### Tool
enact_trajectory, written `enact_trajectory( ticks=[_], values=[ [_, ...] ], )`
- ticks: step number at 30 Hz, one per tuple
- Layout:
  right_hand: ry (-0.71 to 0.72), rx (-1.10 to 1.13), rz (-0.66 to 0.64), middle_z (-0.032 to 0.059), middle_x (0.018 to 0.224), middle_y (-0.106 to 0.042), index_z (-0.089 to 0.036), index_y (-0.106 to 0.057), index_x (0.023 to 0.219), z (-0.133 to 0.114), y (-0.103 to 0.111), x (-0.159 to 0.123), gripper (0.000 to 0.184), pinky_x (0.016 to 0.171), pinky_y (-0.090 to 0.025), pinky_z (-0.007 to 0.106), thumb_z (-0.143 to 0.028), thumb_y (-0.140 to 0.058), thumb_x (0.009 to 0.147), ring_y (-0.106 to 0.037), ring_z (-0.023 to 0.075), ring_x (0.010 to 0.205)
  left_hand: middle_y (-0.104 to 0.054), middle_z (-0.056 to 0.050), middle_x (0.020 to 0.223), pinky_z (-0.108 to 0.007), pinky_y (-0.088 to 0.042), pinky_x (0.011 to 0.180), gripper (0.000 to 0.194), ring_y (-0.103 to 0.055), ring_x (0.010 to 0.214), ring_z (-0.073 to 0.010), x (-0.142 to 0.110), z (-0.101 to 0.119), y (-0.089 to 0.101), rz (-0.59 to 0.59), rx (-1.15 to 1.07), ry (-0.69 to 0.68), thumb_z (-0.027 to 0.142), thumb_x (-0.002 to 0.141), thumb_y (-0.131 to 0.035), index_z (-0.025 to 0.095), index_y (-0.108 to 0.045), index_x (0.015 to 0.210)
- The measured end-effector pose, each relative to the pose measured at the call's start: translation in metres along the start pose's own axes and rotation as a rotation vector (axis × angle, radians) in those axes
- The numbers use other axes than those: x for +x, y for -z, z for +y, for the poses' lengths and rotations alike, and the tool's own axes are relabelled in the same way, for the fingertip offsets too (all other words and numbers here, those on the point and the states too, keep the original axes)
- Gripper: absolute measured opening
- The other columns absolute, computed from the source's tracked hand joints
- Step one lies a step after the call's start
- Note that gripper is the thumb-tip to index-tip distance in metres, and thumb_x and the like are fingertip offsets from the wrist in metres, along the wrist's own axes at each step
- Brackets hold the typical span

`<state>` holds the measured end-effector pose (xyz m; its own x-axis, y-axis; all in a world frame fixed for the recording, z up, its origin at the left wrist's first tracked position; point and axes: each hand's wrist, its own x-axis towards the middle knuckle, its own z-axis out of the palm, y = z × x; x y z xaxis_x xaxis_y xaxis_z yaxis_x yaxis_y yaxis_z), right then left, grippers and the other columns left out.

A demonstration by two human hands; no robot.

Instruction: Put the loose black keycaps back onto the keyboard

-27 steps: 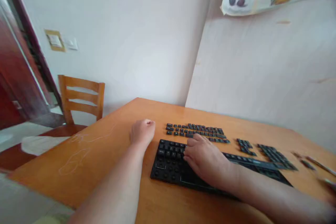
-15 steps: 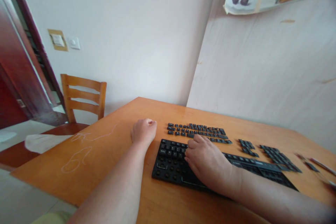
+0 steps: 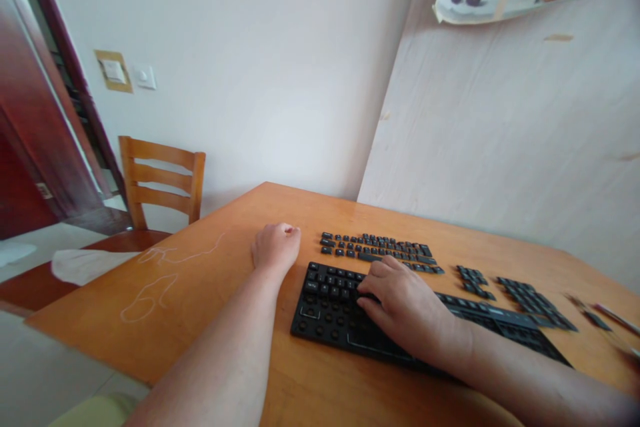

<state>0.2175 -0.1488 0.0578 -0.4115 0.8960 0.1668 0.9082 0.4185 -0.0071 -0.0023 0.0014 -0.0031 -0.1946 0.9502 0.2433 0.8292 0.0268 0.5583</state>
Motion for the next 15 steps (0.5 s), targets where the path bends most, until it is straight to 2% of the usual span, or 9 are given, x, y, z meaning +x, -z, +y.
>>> enact_trajectory(
  ticks=[7,15],
  values=[
    [-0.005,-0.004,-0.005,0.0056,0.089,-0.062,-0.021,-0.068,0.079,-0.007,0.002,0.0,0.015,0.083,-0.042,0.033,-0.026,-0.059,0.09,-0.052,0.0218,0.092,-0.073,-0.007,0.11,-0.034,-0.045,0.074,0.035,-0.065,0.099,-0.0277,-0.001,0.0,-0.001,0.017,0.01,0.004,0.05,0.085,-0.05,0.032,-0.076,0.101],
    [0.012,-0.093,-0.086,0.008,0.09,-0.064,-0.019,-0.069,0.08,-0.013,0.008,0.009,0.017,0.083,-0.043,0.035,-0.027,-0.057,0.09,-0.052,0.023,0.093,-0.072,-0.007,0.113,-0.035,-0.046,0.077,0.035,-0.064,0.101,-0.028,-0.001,0.002,0.0,0.003,0.011,0.013,0.049,0.086,-0.049,0.032,-0.075,0.102]
  ],
)
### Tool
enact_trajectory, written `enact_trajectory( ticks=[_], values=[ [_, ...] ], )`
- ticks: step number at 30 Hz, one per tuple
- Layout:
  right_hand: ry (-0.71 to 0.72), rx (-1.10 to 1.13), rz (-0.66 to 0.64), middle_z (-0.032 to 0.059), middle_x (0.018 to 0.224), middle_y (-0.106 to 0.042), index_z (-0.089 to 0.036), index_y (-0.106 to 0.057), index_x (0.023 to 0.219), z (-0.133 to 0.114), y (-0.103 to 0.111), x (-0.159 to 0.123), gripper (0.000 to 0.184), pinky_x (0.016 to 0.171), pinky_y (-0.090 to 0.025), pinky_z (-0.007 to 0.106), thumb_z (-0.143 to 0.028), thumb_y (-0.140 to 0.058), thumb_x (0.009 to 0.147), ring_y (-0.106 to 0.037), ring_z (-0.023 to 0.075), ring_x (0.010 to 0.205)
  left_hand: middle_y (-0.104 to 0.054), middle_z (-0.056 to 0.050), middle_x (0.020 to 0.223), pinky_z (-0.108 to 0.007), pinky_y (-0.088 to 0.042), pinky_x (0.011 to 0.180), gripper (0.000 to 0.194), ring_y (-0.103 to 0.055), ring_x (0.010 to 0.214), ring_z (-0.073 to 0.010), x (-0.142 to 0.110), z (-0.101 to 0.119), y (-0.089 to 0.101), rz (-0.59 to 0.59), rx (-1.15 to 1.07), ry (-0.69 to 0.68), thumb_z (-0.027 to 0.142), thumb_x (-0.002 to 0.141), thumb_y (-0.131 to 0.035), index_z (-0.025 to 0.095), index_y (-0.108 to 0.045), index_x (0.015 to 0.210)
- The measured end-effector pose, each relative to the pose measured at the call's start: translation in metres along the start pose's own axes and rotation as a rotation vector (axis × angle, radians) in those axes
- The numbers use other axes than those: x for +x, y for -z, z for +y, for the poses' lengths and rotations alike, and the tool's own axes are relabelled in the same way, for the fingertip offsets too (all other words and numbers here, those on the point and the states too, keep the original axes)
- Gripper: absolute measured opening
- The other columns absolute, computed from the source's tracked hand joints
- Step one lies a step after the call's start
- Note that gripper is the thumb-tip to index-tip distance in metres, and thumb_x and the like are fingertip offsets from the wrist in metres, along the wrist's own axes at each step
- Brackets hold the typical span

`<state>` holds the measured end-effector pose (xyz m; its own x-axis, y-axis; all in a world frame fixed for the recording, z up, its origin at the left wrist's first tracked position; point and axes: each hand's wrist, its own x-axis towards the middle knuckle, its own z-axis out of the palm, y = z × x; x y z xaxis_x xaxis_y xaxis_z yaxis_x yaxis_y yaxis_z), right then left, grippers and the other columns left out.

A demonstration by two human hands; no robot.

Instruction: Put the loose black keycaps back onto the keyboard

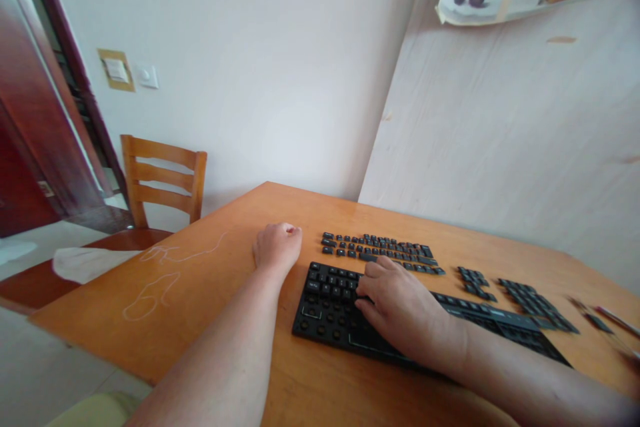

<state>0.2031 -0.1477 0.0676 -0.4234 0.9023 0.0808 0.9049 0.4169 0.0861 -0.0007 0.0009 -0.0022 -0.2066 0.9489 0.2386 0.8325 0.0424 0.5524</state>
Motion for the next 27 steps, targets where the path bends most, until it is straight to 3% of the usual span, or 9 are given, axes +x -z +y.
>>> enact_trajectory(
  ticks=[4,8,18,27],
  values=[
    [0.034,-0.097,-0.042,0.0094,0.088,-0.065,-0.019,-0.07,0.08,-0.007,0.001,0.0,0.023,0.084,-0.043,0.039,-0.024,-0.052,0.092,-0.053,0.025,0.091,-0.073,-0.006,0.112,-0.034,-0.045,0.075,0.035,-0.064,0.1,-0.0278,0.0,0.0,0.0,-0.003,0.009,-0.008,0.049,0.086,-0.048,0.033,-0.075,0.102],
    [0.096,-0.239,-0.03,0.0125,0.087,-0.065,-0.016,-0.071,0.086,-0.013,-0.009,-0.008,0.017,0.083,-0.042,0.042,-0.018,-0.054,0.086,-0.052,0.0276,0.088,-0.073,-0.007,0.112,-0.035,-0.046,0.077,0.035,-0.064,0.101,-0.028,0.0,-0.001,-0.001,-0.001,0.008,-0.019,0.049,0.086,-0.049,0.033,-0.075,0.103],
    [0.133,-0.312,-0.072,0.0183,0.105,-0.068,-0.013,-0.072,0.092,-0.018,-0.027,-0.018,0.02,0.079,-0.043,0.044,-0.013,-0.055,0.081,-0.055,0.0291,0.088,-0.073,-0.007,0.112,-0.036,-0.046,0.079,0.034,-0.064,0.101,-0.0284,0.0,-0.001,0.0,-0.012,0.013,-0.015,0.048,0.086,-0.05,0.033,-0.076,0.103],
    [0.0,-0.099,-0.052,0.0098,0.091,-0.066,-0.017,-0.069,0.103,-0.011,-0.003,-0.023,0.027,0.079,-0.042,0.037,-0.014,-0.047,0.086,-0.056,0.0246,0.088,-0.073,-0.007,0.111,-0.035,-0.045,0.076,0.034,-0.065,0.1,-0.0283,0.0,-0.001,0.001,0.001,0.015,-0.019,0.048,0.086,-0.049,0.033,-0.076,0.102]
  ],
)
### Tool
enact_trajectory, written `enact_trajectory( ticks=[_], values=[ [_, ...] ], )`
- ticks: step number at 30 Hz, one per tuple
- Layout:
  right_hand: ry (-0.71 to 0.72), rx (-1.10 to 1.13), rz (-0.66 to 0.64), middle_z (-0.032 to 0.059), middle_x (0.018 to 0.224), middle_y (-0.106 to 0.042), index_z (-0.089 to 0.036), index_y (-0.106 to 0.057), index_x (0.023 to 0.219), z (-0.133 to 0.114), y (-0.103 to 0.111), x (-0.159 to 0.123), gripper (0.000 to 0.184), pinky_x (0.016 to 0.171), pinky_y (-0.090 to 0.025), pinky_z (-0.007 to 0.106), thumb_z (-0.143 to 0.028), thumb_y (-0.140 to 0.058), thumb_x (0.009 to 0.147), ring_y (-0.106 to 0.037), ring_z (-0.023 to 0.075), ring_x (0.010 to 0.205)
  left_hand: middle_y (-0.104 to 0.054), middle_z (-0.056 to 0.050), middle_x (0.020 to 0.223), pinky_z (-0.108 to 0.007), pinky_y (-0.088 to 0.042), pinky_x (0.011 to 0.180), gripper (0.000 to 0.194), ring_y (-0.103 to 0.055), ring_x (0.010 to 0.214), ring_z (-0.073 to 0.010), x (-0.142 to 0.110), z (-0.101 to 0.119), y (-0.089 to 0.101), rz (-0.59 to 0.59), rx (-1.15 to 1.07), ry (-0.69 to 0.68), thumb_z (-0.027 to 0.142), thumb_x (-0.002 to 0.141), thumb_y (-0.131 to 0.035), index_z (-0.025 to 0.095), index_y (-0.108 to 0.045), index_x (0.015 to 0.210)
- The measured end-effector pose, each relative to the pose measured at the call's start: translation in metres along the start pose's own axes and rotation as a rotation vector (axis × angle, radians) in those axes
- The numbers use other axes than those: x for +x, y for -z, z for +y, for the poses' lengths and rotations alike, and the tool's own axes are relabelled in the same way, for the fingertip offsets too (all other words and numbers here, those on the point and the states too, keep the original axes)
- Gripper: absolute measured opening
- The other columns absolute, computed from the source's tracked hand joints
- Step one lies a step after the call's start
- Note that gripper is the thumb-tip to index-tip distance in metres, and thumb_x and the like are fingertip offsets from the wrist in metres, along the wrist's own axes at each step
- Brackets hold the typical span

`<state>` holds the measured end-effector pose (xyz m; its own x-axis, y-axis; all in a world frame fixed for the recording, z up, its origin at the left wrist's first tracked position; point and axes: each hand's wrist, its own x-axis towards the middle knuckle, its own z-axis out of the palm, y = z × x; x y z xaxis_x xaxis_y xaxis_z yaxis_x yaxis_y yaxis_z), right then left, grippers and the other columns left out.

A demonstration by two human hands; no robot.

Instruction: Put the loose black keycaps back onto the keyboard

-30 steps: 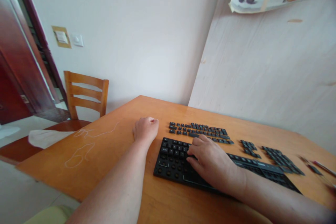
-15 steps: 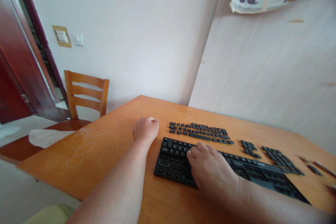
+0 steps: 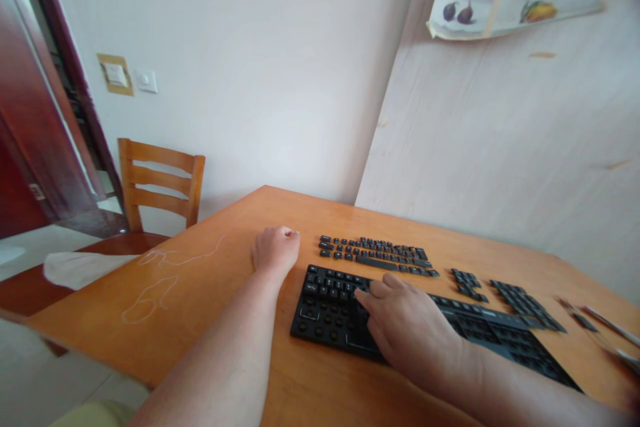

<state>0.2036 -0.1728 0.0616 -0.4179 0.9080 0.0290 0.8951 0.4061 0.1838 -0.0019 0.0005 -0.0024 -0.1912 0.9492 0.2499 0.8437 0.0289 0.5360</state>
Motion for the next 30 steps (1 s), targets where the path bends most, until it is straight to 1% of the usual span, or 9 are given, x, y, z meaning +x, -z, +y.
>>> enact_trajectory(
  ticks=[3,7,13,16,19,21,25,28,30],
  values=[
    [-0.036,0.072,0.038,0.0082,0.092,-0.065,-0.02,-0.068,0.103,0.003,0.002,-0.005,0.027,0.078,-0.042,0.035,-0.015,-0.047,0.087,-0.055,0.0234,0.089,-0.073,-0.007,0.111,-0.035,-0.045,0.076,0.034,-0.065,0.1,-0.0284,0.0,0.0,0.0,0.006,0.003,0.0,0.048,0.086,-0.049,0.033,-0.076,0.101],
    [-0.025,0.113,0.009,0.0068,0.09,-0.066,-0.022,-0.069,0.103,0.002,-0.002,-0.008,0.029,0.077,-0.042,0.035,-0.015,-0.048,0.085,-0.056,0.023,0.088,-0.073,-0.008,0.111,-0.036,-0.045,0.076,0.034,-0.065,0.1,-0.0291,-0.001,0.001,0.002,-0.005,0.003,0.001,0.047,0.086,-0.049,0.033,-0.076,0.102],
    [-0.023,0.118,0.019,0.0066,0.09,-0.067,-0.023,-0.071,0.105,0.003,-0.002,-0.009,0.031,0.077,-0.044,0.033,-0.015,-0.049,0.084,-0.059,0.0226,0.087,-0.073,-0.007,0.111,-0.034,-0.046,0.077,0.035,-0.065,0.102,-0.0281,-0.001,0.001,0.003,-0.018,0.002,0.008,0.048,0.086,-0.049,0.034,-0.076,0.104],
    [-0.022,0.18,0.089,0.0048,0.086,-0.067,-0.023,-0.072,0.105,0.011,0.0,-0.007,0.03,0.076,-0.044,0.029,-0.016,-0.048,0.087,-0.06,0.0196,0.084,-0.073,-0.007,0.111,-0.035,-0.046,0.076,0.034,-0.065,0.102,-0.0285,0.0,0.001,0.003,-0.015,0.004,0.0,0.048,0.086,-0.049,0.033,-0.076,0.102],
    [-0.072,0.211,0.172,0.0032,0.084,-0.067,-0.024,-0.073,0.1,0.029,0.004,0.005,0.028,0.078,-0.044,0.027,-0.021,-0.046,0.092,-0.061,0.0174,0.084,-0.074,-0.007,0.111,-0.036,-0.046,0.074,0.035,-0.065,0.1,-0.0294,0.0,0.0,0.003,-0.014,0.007,-0.007,0.049,0.086,-0.048,0.033,-0.076,0.099],
    [-0.124,0.215,0.205,0.0036,0.089,-0.069,-0.024,-0.074,0.099,0.047,0.004,0.019,0.028,0.081,-0.044,0.027,-0.024,-0.046,0.093,-0.062,0.0173,0.089,-0.074,-0.007,0.11,-0.036,-0.046,0.074,0.035,-0.066,0.098,-0.0293,0.0,-0.001,0.002,-0.013,0.011,-0.01,0.049,0.087,-0.047,0.033,-0.076,0.099],
    [-0.28,0.184,0.124,0.0056,0.098,-0.07,-0.023,-0.075,0.098,0.092,-0.005,0.057,0.028,0.077,-0.044,0.029,-0.029,-0.048,0.092,-0.063,0.0197,0.09,-0.074,-0.007,0.111,-0.035,-0.046,0.075,0.035,-0.066,0.099,-0.0281,0.003,-0.003,0.0,-0.013,0.012,-0.013,0.05,0.087,-0.048,0.034,-0.076,0.1],
    [-0.303,0.191,0.086,0.0059,0.103,-0.071,-0.024,-0.076,0.1,0.119,-0.015,0.085,0.027,0.076,-0.044,0.029,-0.028,-0.053,0.088,-0.064,0.0203,0.091,-0.074,-0.006,0.111,-0.034,-0.046,0.074,0.035,-0.066,0.099,-0.0279,0.004,-0.004,-0.001,-0.015,0.011,-0.015,0.05,0.087,-0.048,0.034,-0.076,0.102],
    [-0.318,0.195,0.06,0.0073,0.106,-0.072,-0.023,-0.077,0.101,0.131,-0.021,0.1,0.027,0.077,-0.045,0.03,-0.027,-0.055,0.086,-0.064,0.0208,0.092,-0.074,-0.006,0.11,-0.034,-0.046,0.073,0.034,-0.066,0.099,-0.0283,0.004,-0.005,-0.002,-0.017,0.012,-0.017,0.049,0.087,-0.049,0.034,-0.076,0.101]
  ],
)
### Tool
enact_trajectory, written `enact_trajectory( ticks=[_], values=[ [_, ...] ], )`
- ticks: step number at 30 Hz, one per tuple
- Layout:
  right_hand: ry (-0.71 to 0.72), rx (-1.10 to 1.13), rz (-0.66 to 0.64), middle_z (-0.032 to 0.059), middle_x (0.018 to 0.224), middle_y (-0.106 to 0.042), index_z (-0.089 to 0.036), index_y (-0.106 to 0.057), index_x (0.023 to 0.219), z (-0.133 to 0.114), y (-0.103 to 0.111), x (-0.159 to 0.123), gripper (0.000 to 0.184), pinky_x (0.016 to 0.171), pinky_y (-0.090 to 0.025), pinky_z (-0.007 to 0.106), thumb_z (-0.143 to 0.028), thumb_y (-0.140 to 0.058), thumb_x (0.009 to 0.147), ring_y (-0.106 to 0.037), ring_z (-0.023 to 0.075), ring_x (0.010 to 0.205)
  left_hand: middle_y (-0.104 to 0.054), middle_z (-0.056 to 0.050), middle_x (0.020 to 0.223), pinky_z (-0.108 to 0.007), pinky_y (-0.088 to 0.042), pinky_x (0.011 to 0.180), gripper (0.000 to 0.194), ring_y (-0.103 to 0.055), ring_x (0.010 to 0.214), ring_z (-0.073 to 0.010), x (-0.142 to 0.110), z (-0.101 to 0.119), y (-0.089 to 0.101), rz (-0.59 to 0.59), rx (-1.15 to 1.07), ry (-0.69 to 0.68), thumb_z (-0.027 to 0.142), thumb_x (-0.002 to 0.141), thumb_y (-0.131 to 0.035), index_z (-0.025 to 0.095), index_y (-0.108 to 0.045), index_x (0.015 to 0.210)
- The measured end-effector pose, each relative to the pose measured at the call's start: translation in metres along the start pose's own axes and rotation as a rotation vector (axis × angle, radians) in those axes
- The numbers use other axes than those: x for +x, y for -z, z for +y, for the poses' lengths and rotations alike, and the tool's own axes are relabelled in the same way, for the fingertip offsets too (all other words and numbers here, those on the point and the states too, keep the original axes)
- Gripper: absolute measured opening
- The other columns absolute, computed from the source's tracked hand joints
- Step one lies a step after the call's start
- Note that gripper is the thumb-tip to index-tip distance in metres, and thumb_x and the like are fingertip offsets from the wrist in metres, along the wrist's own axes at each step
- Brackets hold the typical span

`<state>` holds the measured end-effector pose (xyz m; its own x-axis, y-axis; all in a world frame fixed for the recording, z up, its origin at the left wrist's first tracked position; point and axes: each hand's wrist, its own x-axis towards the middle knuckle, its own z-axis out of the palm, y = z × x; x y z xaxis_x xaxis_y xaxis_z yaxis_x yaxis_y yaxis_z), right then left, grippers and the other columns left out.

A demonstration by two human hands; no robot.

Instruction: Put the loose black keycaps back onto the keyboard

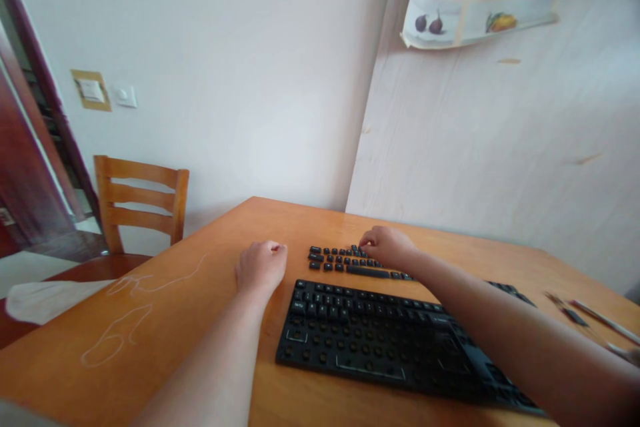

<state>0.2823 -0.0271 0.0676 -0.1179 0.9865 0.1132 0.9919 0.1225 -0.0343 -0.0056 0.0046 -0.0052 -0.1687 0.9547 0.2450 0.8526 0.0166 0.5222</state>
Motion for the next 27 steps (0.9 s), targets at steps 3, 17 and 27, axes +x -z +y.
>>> enact_trajectory(
  ticks=[3,17,27],
  values=[
    [-0.001,0.006,-0.049,0.0072,0.106,-0.074,-0.023,-0.078,0.101,0.005,-0.007,0.019,0.027,0.082,-0.045,0.029,-0.027,-0.057,0.085,-0.063,0.0207,0.097,-0.074,-0.006,0.11,-0.035,-0.045,0.072,0.034,-0.066,0.098,-0.0291,0.0,0.0,-0.001,0.002,-0.003,0.003,0.05,0.086,-0.048,0.034,-0.075,0.1],
    [-0.029,0.019,-0.1,0.0079,0.109,-0.074,-0.023,-0.079,0.102,0.01,-0.025,0.041,0.029,0.083,-0.046,0.029,-0.03,-0.056,0.086,-0.064,0.0223,0.102,-0.072,-0.005,0.114,-0.035,-0.043,0.072,0.036,-0.065,0.099,-0.0282,0.001,-0.002,-0.003,0.011,0.0,-0.001,0.052,0.086,-0.047,0.034,-0.074,0.101],
    [-0.091,0.03,-0.098,0.0044,0.104,-0.075,-0.028,-0.079,0.094,0.018,-0.034,0.06,0.022,0.076,-0.048,0.029,-0.037,-0.069,0.077,-0.066,0.022,0.094,-0.073,-0.006,0.111,-0.034,-0.043,0.072,0.036,-0.065,0.096,-0.027,0.001,-0.002,-0.003,0.002,-0.003,0.007,0.052,0.086,-0.049,0.034,-0.075,0.102]
  ],
)
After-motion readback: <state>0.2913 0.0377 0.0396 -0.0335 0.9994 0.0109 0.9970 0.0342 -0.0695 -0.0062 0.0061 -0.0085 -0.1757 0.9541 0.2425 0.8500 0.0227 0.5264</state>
